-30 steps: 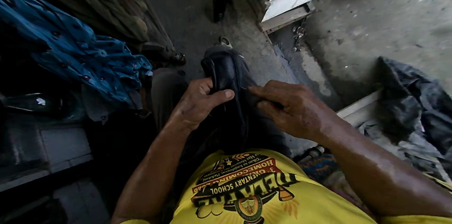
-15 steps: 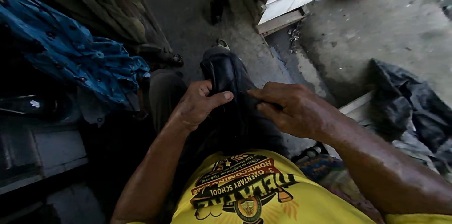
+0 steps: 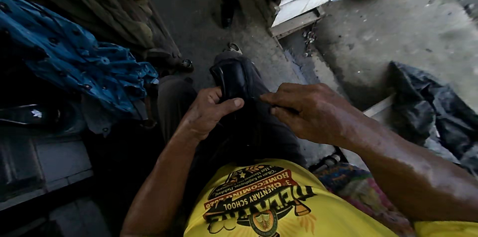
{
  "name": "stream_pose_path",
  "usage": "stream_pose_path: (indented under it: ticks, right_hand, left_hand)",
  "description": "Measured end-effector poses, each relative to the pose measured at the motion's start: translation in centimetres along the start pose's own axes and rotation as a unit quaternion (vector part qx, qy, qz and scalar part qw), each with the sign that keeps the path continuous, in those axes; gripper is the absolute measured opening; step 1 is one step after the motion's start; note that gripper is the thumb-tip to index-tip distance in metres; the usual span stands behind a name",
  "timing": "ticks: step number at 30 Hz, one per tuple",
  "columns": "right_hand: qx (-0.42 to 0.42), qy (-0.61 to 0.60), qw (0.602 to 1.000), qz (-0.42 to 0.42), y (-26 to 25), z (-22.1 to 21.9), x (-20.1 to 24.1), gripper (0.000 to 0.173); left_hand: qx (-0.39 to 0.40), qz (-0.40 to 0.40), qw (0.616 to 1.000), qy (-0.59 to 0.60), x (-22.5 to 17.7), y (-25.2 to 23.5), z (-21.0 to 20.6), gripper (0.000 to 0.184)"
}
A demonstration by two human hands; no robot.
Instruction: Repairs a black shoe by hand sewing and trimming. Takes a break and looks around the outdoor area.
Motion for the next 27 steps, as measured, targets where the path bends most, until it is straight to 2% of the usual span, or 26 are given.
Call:
stream_pose_path:
  ticks: [9, 23, 27]
  right_hand:
    - [-0.012, 0.02, 1.0, -0.001, -0.2, 0.6, 0.7, 0.032]
    - [0.014, 0.034, 0.999, -0.008, 0.3, 0.0, 1.0, 0.032]
    - [0.029, 0.084, 0.996, 0.006, -0.3, 0.5, 0.9, 0.03]
  left_hand:
    - [0.0, -0.005, 1.0, -0.01, 0.0, 0.0, -0.2, 0.01]
    - [0.001, -0.009, 1.0, -0.017, 0.0, 0.2, -0.3, 0.01]
    - [-0.04, 0.022, 0.997, -0.068, -1.5, 0.8, -1.3, 0.005]
Point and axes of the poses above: each hand's wrist, its own y-axis away from the middle knuckle, its own z-axis out of the back of the hand, x = y × z, the point moved 1 cm from there along -y, towards the middle knuckle
